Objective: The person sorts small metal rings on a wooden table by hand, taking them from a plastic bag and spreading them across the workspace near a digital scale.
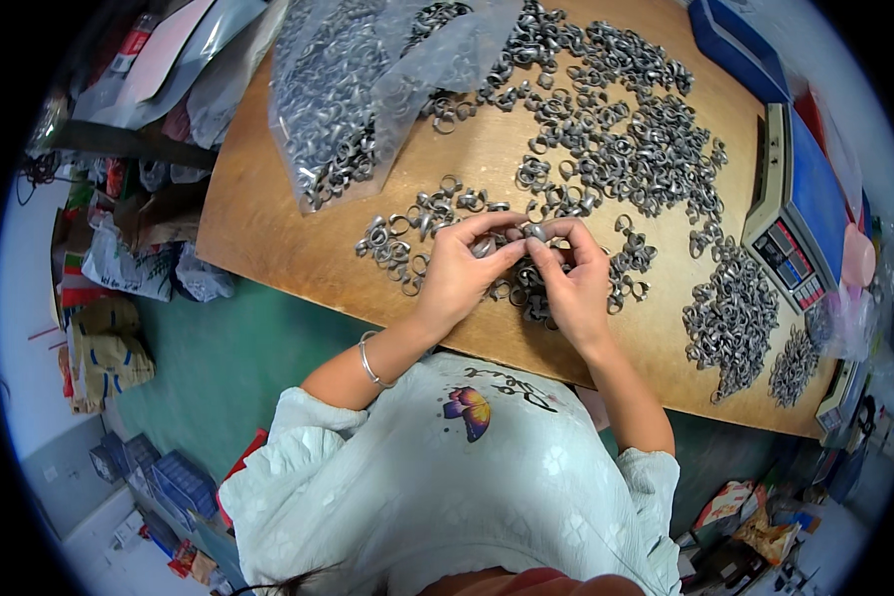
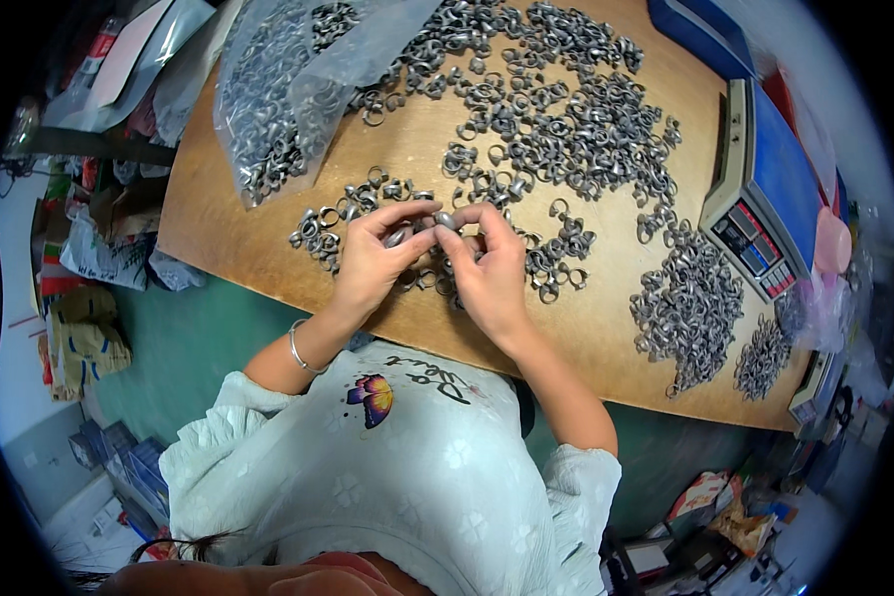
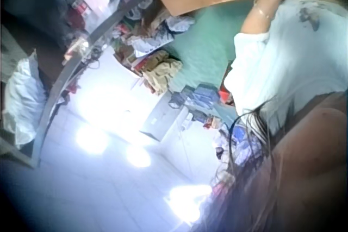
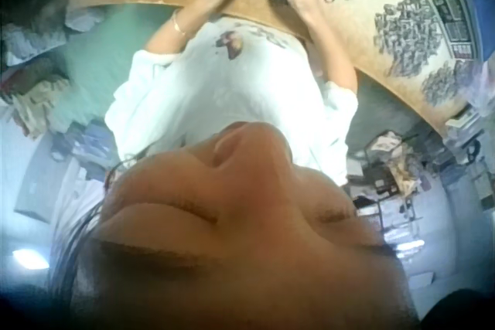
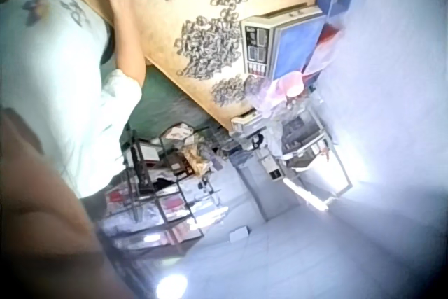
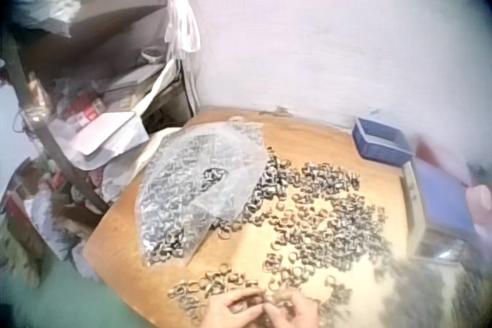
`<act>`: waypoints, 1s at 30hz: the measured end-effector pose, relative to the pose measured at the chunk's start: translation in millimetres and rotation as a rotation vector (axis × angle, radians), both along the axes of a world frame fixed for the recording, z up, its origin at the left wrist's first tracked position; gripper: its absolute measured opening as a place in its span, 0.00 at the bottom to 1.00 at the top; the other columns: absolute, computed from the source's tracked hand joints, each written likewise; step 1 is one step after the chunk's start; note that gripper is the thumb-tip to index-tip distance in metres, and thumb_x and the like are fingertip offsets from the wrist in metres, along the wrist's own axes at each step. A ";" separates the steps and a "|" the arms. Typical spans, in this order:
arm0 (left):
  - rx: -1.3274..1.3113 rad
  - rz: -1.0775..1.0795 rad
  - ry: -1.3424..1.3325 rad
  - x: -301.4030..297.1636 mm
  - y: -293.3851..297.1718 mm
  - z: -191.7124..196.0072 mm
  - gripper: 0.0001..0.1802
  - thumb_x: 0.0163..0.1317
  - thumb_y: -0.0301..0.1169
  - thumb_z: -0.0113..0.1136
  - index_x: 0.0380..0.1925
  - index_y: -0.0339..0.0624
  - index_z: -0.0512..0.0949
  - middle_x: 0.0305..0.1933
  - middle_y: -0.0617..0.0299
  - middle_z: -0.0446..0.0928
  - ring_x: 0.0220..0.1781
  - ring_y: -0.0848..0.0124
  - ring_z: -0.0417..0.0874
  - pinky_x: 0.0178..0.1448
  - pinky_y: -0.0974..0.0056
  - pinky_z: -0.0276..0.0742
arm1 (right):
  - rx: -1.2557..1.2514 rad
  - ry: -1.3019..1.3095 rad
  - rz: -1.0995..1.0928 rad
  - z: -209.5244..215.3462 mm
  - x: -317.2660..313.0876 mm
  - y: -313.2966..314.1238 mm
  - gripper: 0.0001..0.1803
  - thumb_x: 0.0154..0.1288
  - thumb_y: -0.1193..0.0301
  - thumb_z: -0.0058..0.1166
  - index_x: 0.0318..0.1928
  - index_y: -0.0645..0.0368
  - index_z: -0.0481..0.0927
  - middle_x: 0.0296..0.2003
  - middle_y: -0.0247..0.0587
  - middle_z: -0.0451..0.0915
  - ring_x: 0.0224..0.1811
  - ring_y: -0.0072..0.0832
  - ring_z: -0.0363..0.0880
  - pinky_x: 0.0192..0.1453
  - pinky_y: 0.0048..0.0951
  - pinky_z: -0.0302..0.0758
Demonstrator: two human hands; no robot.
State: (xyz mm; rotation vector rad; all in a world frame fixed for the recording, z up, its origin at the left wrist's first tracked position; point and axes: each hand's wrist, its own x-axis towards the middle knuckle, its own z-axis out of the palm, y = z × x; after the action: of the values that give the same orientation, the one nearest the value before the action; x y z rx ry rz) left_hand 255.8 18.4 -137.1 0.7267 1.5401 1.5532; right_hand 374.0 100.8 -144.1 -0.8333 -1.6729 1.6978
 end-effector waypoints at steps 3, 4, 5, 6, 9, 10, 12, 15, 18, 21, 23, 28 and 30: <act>-0.004 0.071 0.013 4.9 0.4 1.1 0.15 0.55 0.19 0.61 0.44 0.32 0.77 0.37 0.63 0.79 0.33 0.84 0.74 0.34 0.78 0.69 | 0.119 0.000 -0.019 -3.7 0.8 -3.2 0.05 0.59 0.78 0.56 0.33 0.64 0.73 0.27 0.29 0.72 0.18 0.09 0.58 0.20 0.15 0.54; -0.006 0.100 0.037 8.0 0.0 7.3 0.15 0.54 0.19 0.61 0.44 0.32 0.77 0.37 0.64 0.79 0.32 0.84 0.73 0.33 0.78 0.68 | 0.135 0.009 -0.021 -4.3 0.3 -4.7 0.05 0.59 0.78 0.57 0.33 0.64 0.73 0.27 0.30 0.72 0.18 0.09 0.58 0.20 0.16 0.55; -0.009 0.128 0.061 10.8 -0.2 10.7 0.15 0.54 0.19 0.61 0.44 0.32 0.77 0.37 0.64 0.79 0.31 0.85 0.72 0.31 0.77 0.67 | 0.141 0.004 -0.031 -3.6 -0.3 -5.9 0.05 0.59 0.78 0.57 0.33 0.64 0.73 0.27 0.30 0.72 0.18 0.09 0.58 0.20 0.16 0.55; -0.002 0.163 0.122 13.8 0.8 10.4 0.12 0.54 0.18 0.61 0.40 0.33 0.78 0.35 0.62 0.80 0.28 0.83 0.71 0.28 0.77 0.64 | 0.147 -0.001 -0.041 -2.1 -0.8 -6.5 0.05 0.59 0.78 0.57 0.33 0.65 0.73 0.28 0.31 0.72 0.18 0.09 0.58 0.20 0.16 0.55; 0.140 0.141 0.709 14.3 -5.1 6.7 0.10 0.52 0.15 0.60 0.36 0.32 0.79 0.34 0.58 0.80 0.27 0.78 0.74 0.29 0.75 0.67 | -0.046 -0.022 -0.029 0.1 4.6 -5.8 0.07 0.62 0.73 0.56 0.33 0.63 0.73 0.25 0.28 0.71 0.18 0.09 0.57 0.19 0.16 0.53; 0.266 0.149 0.757 14.6 -5.8 0.9 0.12 0.50 0.13 0.58 0.36 0.32 0.78 0.33 0.52 0.78 0.30 0.62 0.80 0.33 0.67 0.74 | -0.187 -0.007 -0.007 2.7 6.0 -4.1 0.07 0.63 0.72 0.55 0.33 0.62 0.73 0.24 0.27 0.71 0.18 0.09 0.57 0.19 0.16 0.52; 0.364 0.057 0.868 6.0 -6.8 -1.7 0.14 0.48 0.11 0.58 0.36 0.34 0.79 0.32 0.52 0.78 0.30 0.61 0.80 0.34 0.66 0.74 | -0.338 0.080 0.028 2.3 7.5 -2.6 0.08 0.66 0.68 0.53 0.34 0.60 0.73 0.20 0.22 0.69 0.16 0.08 0.56 0.18 0.15 0.50; 0.475 -0.061 0.843 -4.1 -12.9 0.6 0.15 0.45 0.10 0.57 0.34 0.35 0.79 0.31 0.53 0.79 0.30 0.62 0.80 0.34 0.65 0.75 | -0.602 0.114 0.193 11.8 14.8 1.5 0.09 0.66 0.67 0.53 0.33 0.59 0.73 0.19 0.21 0.67 0.15 0.08 0.56 0.16 0.14 0.50; 0.522 -0.085 0.591 -4.4 -14.9 2.7 0.12 0.48 0.10 0.56 0.32 0.34 0.79 0.33 0.55 0.80 0.31 0.67 0.79 0.35 0.68 0.74 | -0.782 0.185 0.285 24.2 22.4 3.4 0.09 0.67 0.66 0.52 0.34 0.58 0.71 0.18 0.21 0.64 0.14 0.08 0.54 0.16 0.14 0.49; 0.449 -0.087 0.204 -2.5 -14.6 4.8 0.10 0.52 0.11 0.55 0.31 0.34 0.79 0.34 0.56 0.79 0.33 0.70 0.78 0.36 0.70 0.73 | -0.807 0.210 0.325 24.9 26.3 3.2 0.09 0.67 0.66 0.51 0.35 0.58 0.71 0.19 0.22 0.65 0.13 0.09 0.53 0.14 0.15 0.47; 0.476 -0.092 0.104 1.6 -14.1 4.2 0.08 0.53 0.11 0.55 0.30 0.34 0.78 0.33 0.57 0.79 0.34 0.72 0.78 0.38 0.71 0.73 | -0.896 0.230 0.388 32.3 29.8 7.6 0.09 0.68 0.66 0.51 0.34 0.58 0.71 0.20 0.23 0.66 0.13 0.09 0.53 0.13 0.15 0.47; 0.557 -0.116 0.193 3.3 -18.7 12.4 0.08 0.52 0.11 0.56 0.29 0.35 0.78 0.32 0.57 0.78 0.34 0.71 0.78 0.38 0.70 0.72 | -1.056 0.229 0.470 35.4 34.0 8.8 0.09 0.68 0.66 0.49 0.33 0.58 0.71 0.23 0.26 0.69 0.12 0.10 0.52 0.13 0.15 0.47; 0.546 -0.107 0.089 3.7 -19.0 9.3 0.06 0.53 0.14 0.58 0.29 0.35 0.78 0.32 0.58 0.77 0.34 0.72 0.76 0.38 0.71 0.71 | -1.060 0.290 0.444 34.5 35.0 1.4 0.09 0.68 0.66 0.49 0.34 0.58 0.71 0.23 0.26 0.70 0.11 0.10 0.52 0.13 0.15 0.47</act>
State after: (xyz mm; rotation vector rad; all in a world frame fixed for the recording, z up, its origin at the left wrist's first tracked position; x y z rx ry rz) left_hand 259.5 -0.6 -127.8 1.1716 1.1127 1.8989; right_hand 409.0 102.2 -109.6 -0.5878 -0.6949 2.9089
